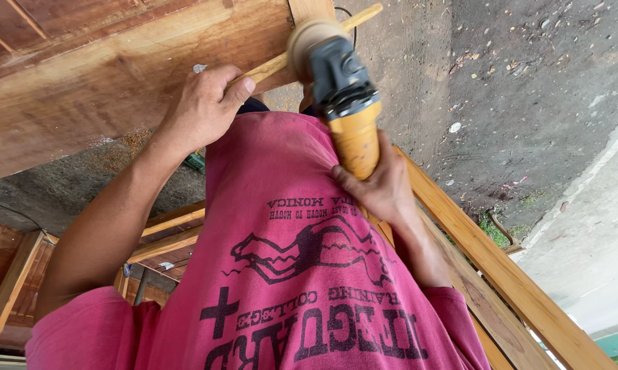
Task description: The person uses an angle grinder with a sanding disc to sand a wooden frame. They hold the frame with one hand and operate the tool with the other, moving along the edges to smooth the surface.
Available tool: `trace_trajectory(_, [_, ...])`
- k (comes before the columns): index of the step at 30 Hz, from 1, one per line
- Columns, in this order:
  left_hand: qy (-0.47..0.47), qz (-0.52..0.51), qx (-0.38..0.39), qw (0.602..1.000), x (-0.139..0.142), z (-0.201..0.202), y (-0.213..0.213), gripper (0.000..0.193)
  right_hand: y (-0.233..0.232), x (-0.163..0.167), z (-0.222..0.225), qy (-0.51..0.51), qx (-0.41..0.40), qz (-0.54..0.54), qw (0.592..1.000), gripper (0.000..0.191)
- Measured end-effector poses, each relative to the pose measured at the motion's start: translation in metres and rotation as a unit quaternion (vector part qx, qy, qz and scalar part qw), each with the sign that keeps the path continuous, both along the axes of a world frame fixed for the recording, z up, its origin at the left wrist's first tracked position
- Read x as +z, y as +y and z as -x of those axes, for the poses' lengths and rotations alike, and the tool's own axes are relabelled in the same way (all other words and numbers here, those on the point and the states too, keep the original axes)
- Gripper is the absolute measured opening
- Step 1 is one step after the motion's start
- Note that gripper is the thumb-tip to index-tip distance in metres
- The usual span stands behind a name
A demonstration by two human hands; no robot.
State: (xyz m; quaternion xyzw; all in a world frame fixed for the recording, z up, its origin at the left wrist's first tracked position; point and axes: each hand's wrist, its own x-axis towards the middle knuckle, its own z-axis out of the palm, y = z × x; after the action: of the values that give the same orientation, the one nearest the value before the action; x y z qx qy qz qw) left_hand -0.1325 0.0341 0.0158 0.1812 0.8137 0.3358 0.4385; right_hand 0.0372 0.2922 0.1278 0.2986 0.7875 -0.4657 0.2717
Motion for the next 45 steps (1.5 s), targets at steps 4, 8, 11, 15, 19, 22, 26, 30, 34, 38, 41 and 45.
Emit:
trace_trajectory(4, [-0.017,0.010,-0.011,1.000,0.001,0.004,0.002,0.049,0.025,-0.010,-0.002,-0.029,-0.068,-0.033,0.997,0.071])
trace_trajectory(8, [0.041,-0.021,-0.022,0.999,0.002,0.007,0.002,0.038,0.046,-0.016,-0.006,0.003,-0.145,-0.022,0.989,0.067])
trace_trajectory(11, [0.156,-0.040,-0.052,0.986,0.000,0.005,0.002,0.033,0.048,-0.014,-0.015,0.030,-0.168,0.005,0.985,0.066])
trace_trajectory(15, [0.206,-0.046,-0.062,0.976,-0.005,-0.004,0.004,0.024,0.034,-0.010,-0.024,0.050,-0.131,0.022,0.990,0.070])
trace_trajectory(19, [0.232,-0.078,-0.059,0.968,-0.011,-0.010,0.004,0.024,0.014,-0.009,-0.024,0.051,-0.063,0.001,0.997,0.074])
trace_trajectory(22, [0.252,-0.087,-0.059,0.962,-0.014,-0.013,0.003,0.024,0.002,-0.008,-0.018,0.017,-0.016,-0.021,0.999,0.074])
trace_trajectory(26, [0.277,-0.086,-0.074,0.954,-0.015,-0.017,0.002,0.024,-0.009,-0.006,-0.012,0.016,0.007,-0.009,1.000,0.072])
trace_trajectory(30, [0.301,-0.084,-0.098,0.945,-0.018,-0.019,0.003,0.021,-0.015,-0.004,-0.010,-0.009,0.008,-0.002,1.000,0.071])
trace_trajectory(34, [0.358,-0.076,-0.117,0.923,-0.018,-0.020,0.003,0.023,-0.012,-0.003,-0.013,0.004,0.007,-0.008,1.000,0.071])
trace_trajectory(38, [0.351,-0.083,-0.116,0.926,-0.020,-0.021,0.003,0.023,0.004,-0.007,-0.017,-0.010,-0.024,-0.049,0.998,0.068])
trace_trajectory(41, [0.314,-0.093,-0.102,0.939,-0.020,-0.020,0.004,0.020,0.016,-0.013,-0.019,0.003,-0.081,-0.051,0.995,0.068])
trace_trajectory(45, [0.153,-0.045,-0.061,0.985,-0.019,-0.018,0.004,0.028,0.019,-0.013,-0.023,0.009,-0.121,-0.044,0.992,0.066])
